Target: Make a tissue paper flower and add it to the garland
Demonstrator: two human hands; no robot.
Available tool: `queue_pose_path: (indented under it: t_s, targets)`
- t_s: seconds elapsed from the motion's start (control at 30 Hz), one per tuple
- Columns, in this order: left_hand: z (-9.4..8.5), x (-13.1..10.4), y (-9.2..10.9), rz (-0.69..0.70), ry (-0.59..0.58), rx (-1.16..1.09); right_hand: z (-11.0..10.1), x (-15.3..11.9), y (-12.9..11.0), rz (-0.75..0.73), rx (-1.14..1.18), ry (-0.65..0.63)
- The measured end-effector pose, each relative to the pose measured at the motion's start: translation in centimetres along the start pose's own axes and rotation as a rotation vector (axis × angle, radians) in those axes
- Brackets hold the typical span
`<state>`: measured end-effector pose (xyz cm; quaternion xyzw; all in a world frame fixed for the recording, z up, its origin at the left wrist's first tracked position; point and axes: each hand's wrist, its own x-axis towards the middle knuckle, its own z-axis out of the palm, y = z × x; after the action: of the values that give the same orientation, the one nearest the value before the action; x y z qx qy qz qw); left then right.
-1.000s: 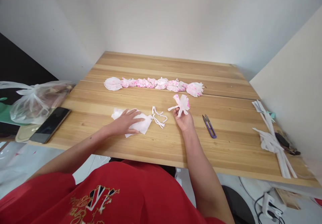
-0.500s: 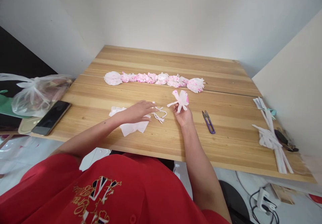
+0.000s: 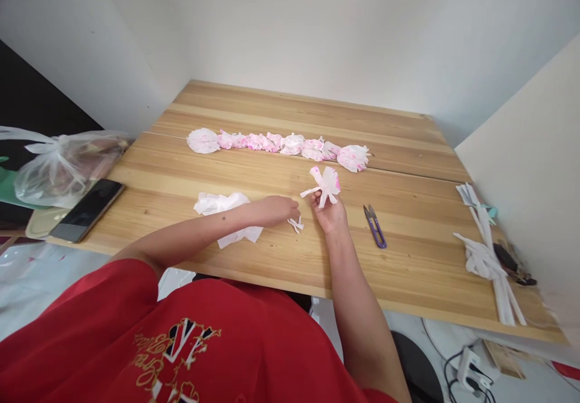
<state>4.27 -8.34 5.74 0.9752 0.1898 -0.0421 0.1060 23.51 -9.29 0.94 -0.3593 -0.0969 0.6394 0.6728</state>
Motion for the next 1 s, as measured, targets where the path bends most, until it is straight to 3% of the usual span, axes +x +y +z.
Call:
queue_pose_path:
  t_s: [0.2,0.37,0.5,0.63,0.77,0.87,1.0]
  targets:
    - [1.5,-0.5,2.4,0.118,0.079,0.002,-0.1,-0.1,0.0,0.024,0.042,-0.006]
    - [-0.8,-3.3,3.7,0.149,0.267,0.003,-0.3,0.1,0.0,0.007,0.034,0.004]
    - [-2.0,-7.5,3.1,0.050,0.247,0.016,-0.4,0.0,-0.1,0.004,0.037,-0.010]
    - [-0.3,-11.9,0.8,-0.227,0.160,-0.047,0.0,-0.3,-0.2,0.002,0.026,0.038]
    - [2.5,-14.7,-1.2,-0.483,0.161,-0.104,0.3,-0.5,-0.3,0.008,0.041,0.048]
    - [4.1,-15.6,-1.5,-0.485,0.212,-0.193,0.3,-0.4,-0.3,-0.002,0.053,0.054]
    - [5.3,-15.6,-1.0,-0.445,0.388,-0.272,0.0,-0.4,-0.2,-0.002,0.049,0.021]
